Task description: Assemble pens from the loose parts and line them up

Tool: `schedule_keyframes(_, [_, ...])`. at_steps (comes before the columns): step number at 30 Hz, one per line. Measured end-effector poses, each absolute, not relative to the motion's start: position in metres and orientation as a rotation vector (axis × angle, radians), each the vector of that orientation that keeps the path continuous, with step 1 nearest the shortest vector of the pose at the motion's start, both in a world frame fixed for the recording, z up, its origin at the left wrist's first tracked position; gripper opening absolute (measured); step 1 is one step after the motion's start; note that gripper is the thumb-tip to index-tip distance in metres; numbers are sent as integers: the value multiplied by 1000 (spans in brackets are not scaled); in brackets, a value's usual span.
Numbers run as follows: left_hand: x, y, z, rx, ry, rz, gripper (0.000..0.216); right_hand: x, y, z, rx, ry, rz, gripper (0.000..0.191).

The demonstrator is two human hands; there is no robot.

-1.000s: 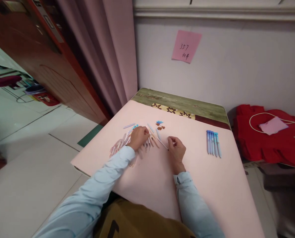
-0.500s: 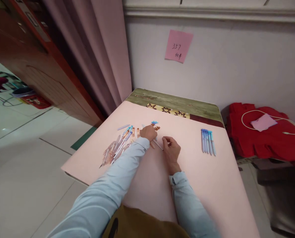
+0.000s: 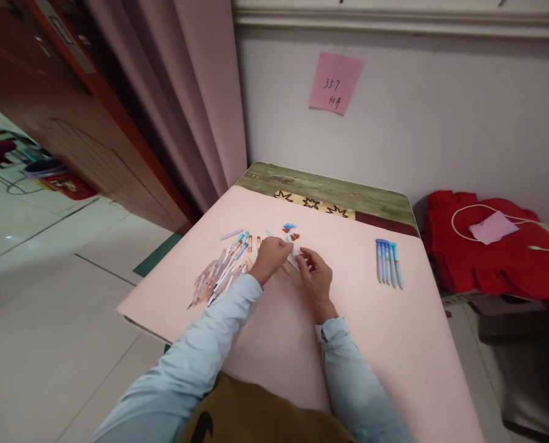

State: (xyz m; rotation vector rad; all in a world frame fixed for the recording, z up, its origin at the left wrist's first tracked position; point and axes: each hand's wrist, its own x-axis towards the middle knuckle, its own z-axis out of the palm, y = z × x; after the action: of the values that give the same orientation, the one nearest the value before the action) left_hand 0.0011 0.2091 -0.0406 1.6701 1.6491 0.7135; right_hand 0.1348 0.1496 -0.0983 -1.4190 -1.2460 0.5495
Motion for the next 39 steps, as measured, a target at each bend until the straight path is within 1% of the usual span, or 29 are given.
schedule_keyframes(7, [9, 187, -46, 1611, 1538, 847, 24, 134, 147, -99, -1289, -1325, 701, 36])
schedule_keyframes(10, [5, 187, -47, 1821, 1437, 857, 20, 139, 148, -102, -1352, -1206, 673, 34])
schedule_keyframes(13, [1, 187, -47, 2328, 1284, 714, 8, 146, 150, -104, -1464, -994, 557, 33])
schedule_keyframes(17, [6, 182, -50, 2868, 1033, 348, 16, 151, 152, -104, -1520, -858, 481, 36])
schedule_keyframes(19, [10, 180, -53, 3003, 962, 276, 20, 151, 152, -104, -1515, -854, 476, 37])
schedule_keyframes(22, [14, 180, -57, 3108, 870, 269, 21, 152, 153, -105, -1499, -833, 497, 38])
schedule_keyframes(25, [13, 183, -53, 3158, 797, 309, 20, 153, 153, -105, -1477, -816, 532, 38])
schedule_keyframes(27, [9, 185, -46, 3158, 837, 372, 20, 153, 152, -104, -1452, -827, 566, 38])
schedule_keyframes(29, [1, 186, -38, 3082, 987, 461, 18, 153, 151, -101, -1414, -854, 605, 36])
schedule_keyframes(33, [-22, 187, -28, 2716, 1393, 624, 15, 149, 148, -95, -1362, -924, 678, 30])
schedule_keyframes(35, [-33, 187, -26, 2596, 1473, 669, 16, 147, 146, -92, -1358, -959, 701, 28])
schedule_keyframes(39, [-45, 185, -21, 2537, 1466, 714, 17, 143, 143, -88, -1354, -1012, 712, 28])
